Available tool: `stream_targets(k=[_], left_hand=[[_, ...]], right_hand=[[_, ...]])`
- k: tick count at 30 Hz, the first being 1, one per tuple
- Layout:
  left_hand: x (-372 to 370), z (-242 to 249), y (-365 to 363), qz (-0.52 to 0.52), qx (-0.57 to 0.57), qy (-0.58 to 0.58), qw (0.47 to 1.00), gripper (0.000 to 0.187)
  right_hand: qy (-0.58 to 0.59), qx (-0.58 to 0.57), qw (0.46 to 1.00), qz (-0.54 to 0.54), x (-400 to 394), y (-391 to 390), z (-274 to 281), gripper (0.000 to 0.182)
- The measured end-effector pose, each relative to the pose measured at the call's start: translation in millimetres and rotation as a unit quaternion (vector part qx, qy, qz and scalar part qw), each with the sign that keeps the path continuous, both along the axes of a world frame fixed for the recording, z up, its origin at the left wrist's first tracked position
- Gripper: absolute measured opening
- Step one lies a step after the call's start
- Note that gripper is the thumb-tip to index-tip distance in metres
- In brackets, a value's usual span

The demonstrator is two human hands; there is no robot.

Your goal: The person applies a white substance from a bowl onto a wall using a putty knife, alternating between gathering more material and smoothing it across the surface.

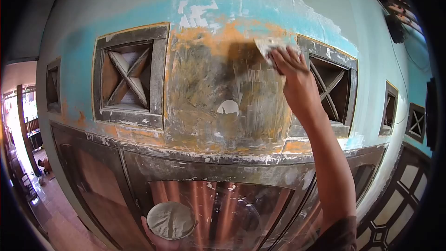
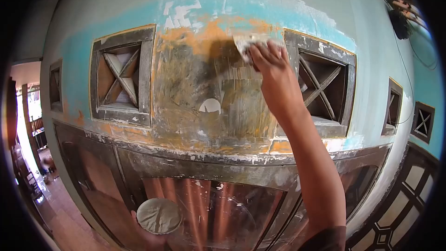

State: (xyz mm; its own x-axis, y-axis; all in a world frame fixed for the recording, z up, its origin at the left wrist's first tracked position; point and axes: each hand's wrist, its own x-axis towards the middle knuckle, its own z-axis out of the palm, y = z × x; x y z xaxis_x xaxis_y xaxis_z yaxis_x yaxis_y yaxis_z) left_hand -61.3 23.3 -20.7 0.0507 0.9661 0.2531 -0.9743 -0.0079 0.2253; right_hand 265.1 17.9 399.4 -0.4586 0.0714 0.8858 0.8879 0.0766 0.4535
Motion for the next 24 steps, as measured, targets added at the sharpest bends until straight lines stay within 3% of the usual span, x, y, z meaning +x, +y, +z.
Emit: stream_targets(k=[3, 5, 6, 8, 9, 12, 14, 15, 16, 17, 19, 22, 23, 24], left_hand=[[-3, 13, -6, -0.020, -0.055, -0.065, 0.996, 0.080], [-9, 21, -11, -0.036, -0.154, -0.093, 0.983, 0.079], [-6, 24, -12, -0.036, -0.150, -0.094, 0.984, 0.079], [6, 28, -10, 0.102, -0.157, -0.025, 0.982, 0.080], [6, 27, -7, 0.101, -0.156, -0.025, 0.982, 0.080], [-4, 15, -4, 0.052, -0.149, -0.044, 0.987, 0.081], [-8, 5, -5, -0.096, 0.078, -0.063, 0.990, 0.082], [-7, 11, -12, -0.095, 0.073, -0.061, 0.991, 0.082], [-4, 24, -19, -0.056, -0.019, -0.043, 0.997, 0.080], [-2, 31, -23, -0.014, -0.109, -0.026, 0.994, 0.078], [0, 20, -18, -0.008, -0.078, -0.006, 0.997, 0.079], [7, 16, -12, -0.007, -0.065, -0.019, 0.998, 0.079], [9, 18, -11, -0.011, -0.081, -0.054, 0.995, 0.080], [11, 19, -12, -0.012, -0.083, -0.053, 0.995, 0.080]], right_hand=[[0.016, 0.041, 0.999, 0.001, 3, 24, 25, 0.049], [-0.021, 0.013, 1.000, -0.002, 4, 39, 28, 0.049], [-0.013, -0.022, 1.000, -0.017, -3, 35, 20, 0.050], [-0.034, -0.022, 0.998, -0.051, 5, 49, -10, 0.055], [-0.020, -0.048, 0.997, -0.049, 5, 48, -29, 0.057], [-0.013, -0.125, 0.991, -0.052, 7, 27, -68, 0.060], [-0.026, -0.138, 0.989, -0.039, 10, 14, -84, 0.060], [-0.039, -0.145, 0.988, -0.027, 12, 6, -91, 0.060], [-0.051, -0.143, 0.987, -0.041, 11, -7, -94, 0.058], [-0.025, -0.121, 0.992, -0.021, 6, -20, -94, 0.053], [0.009, -0.068, 0.995, 0.070, 8, -31, -82, 0.045], [0.173, -0.118, 0.959, 0.192, 8, -51, -49, 0.023], [0.283, -0.232, 0.927, 0.084, 14, -62, -27, 0.021], [0.283, -0.246, 0.911, 0.174, 24, -53, -15, 0.024]])
